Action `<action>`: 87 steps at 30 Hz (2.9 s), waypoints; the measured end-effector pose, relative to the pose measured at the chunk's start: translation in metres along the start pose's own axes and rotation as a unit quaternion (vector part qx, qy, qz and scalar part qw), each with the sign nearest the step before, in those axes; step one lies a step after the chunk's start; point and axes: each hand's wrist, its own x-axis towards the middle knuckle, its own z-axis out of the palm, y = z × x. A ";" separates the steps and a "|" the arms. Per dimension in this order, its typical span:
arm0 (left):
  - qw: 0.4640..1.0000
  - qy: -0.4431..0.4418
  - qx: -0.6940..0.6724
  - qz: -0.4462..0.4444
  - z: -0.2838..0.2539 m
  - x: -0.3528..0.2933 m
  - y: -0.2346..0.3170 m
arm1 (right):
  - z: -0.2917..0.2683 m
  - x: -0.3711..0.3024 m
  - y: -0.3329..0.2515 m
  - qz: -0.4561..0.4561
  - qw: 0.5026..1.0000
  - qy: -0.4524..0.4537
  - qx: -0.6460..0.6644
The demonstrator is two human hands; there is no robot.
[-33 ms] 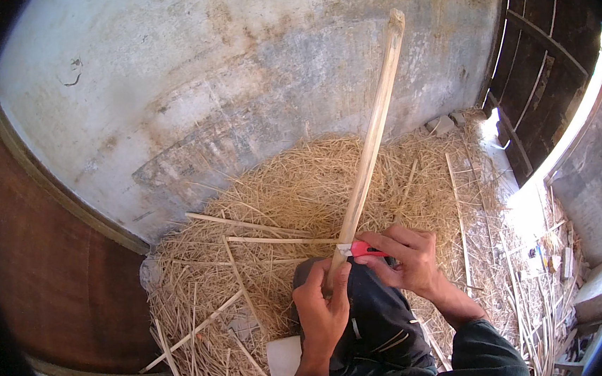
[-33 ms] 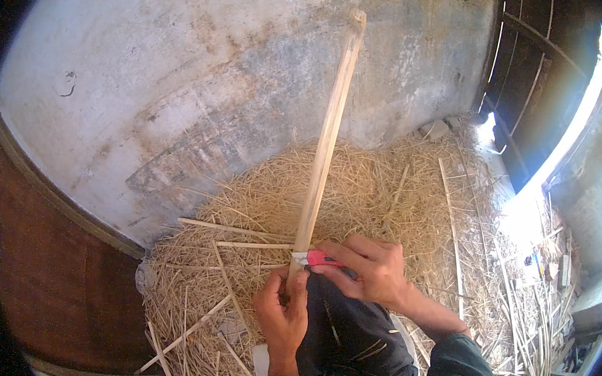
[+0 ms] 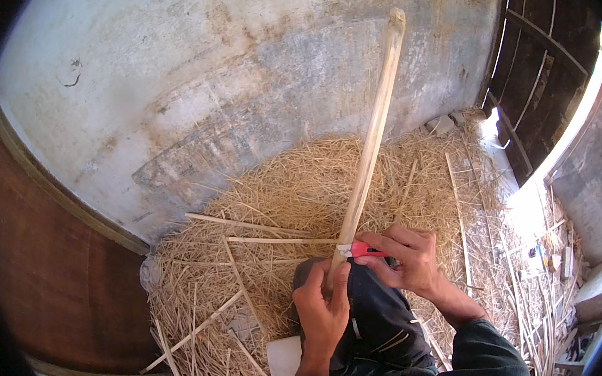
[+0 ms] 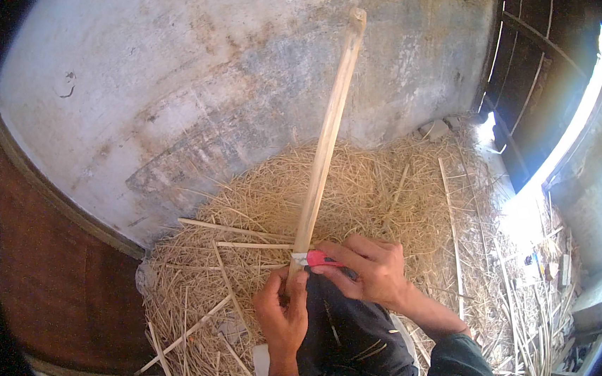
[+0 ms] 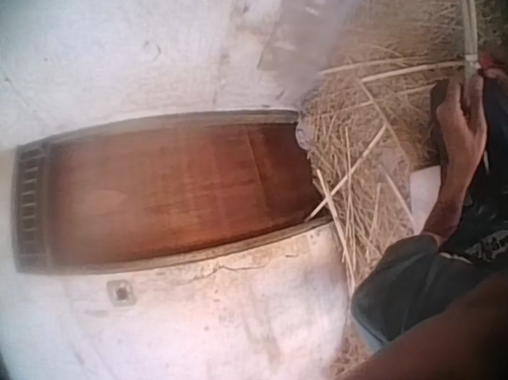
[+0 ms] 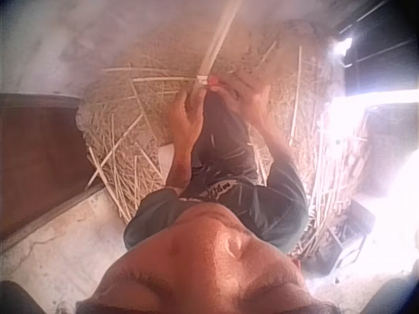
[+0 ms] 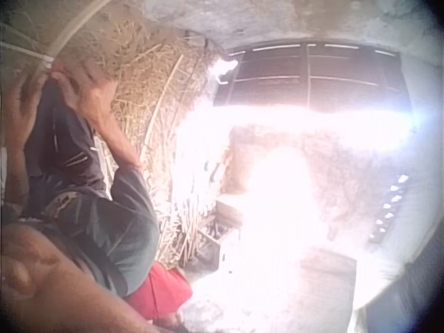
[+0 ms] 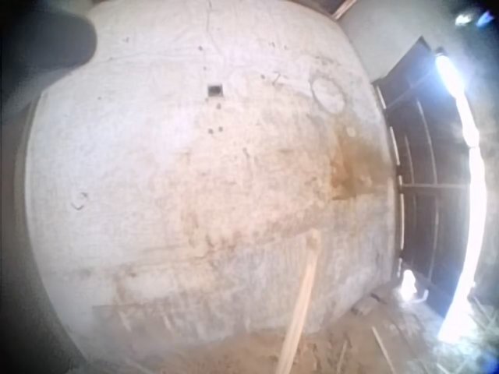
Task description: The person sits on a bed of straw and uses a red utility knife to shave the surface of a long, thin bamboo stick. They hold the stick with their left hand and repeatedly scrape the blade along its length to remove the outer layer, rotating the stick to work on different sides.
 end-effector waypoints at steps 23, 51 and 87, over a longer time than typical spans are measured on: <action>0.995 -0.080 0.012 -0.063 -0.007 -0.040 -0.050 | -0.003 0.009 0.072 0.248 0.939 0.085 0.224; 0.993 -0.087 -0.073 0.019 -0.005 0.001 0.002 | -0.004 -0.011 0.005 0.055 0.995 -0.020 0.086; 0.998 -0.053 0.021 0.019 -0.008 -0.025 -0.012 | -0.010 0.005 0.030 0.077 0.995 0.041 0.046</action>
